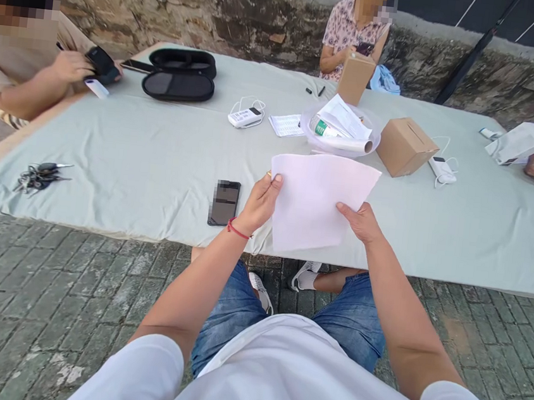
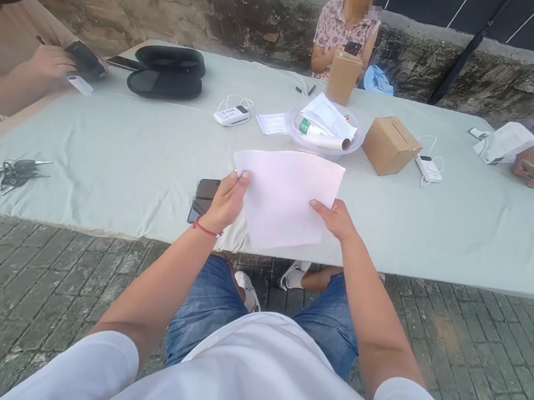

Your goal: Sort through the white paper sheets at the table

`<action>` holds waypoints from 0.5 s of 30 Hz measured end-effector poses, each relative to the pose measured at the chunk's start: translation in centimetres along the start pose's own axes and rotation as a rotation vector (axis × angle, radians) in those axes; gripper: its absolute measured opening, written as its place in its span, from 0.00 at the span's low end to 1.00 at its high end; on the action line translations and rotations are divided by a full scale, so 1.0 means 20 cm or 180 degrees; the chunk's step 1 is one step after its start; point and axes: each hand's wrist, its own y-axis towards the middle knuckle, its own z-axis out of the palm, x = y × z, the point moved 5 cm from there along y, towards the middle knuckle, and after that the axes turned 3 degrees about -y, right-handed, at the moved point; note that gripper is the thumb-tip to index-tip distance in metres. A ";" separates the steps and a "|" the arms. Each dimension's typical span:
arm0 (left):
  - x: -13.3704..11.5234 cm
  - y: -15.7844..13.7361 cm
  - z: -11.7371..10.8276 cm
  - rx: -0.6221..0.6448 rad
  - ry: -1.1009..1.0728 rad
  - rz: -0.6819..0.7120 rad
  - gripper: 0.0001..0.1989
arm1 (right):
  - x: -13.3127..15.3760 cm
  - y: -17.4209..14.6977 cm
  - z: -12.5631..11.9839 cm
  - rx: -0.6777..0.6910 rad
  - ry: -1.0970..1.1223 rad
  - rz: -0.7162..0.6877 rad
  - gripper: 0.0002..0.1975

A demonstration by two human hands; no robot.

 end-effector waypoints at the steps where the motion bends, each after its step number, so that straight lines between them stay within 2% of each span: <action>1: 0.02 0.00 0.00 0.0024 -0.0186 -0.0214 0.21 | -0.01 -0.02 0.00 0.0027 -0.0004 0.0110 0.23; 4: 0.10 -0.05 0.00 0.0079 -0.0722 -0.0850 0.23 | -0.06 -0.12 -0.01 0.0108 0.0106 0.0486 0.24; 8: 0.27 -0.19 -0.01 -0.0087 -0.1180 -0.1470 0.23 | -0.18 -0.29 0.01 0.0169 0.0359 0.1120 0.23; 10: 0.35 -0.26 0.00 -0.0225 -0.1255 -0.1565 0.23 | -0.23 -0.37 0.02 0.0140 0.0434 0.1337 0.22; 15: 0.44 -0.36 0.01 -0.0532 -0.1249 -0.1402 0.24 | -0.28 -0.50 0.02 0.0021 0.0446 0.1544 0.21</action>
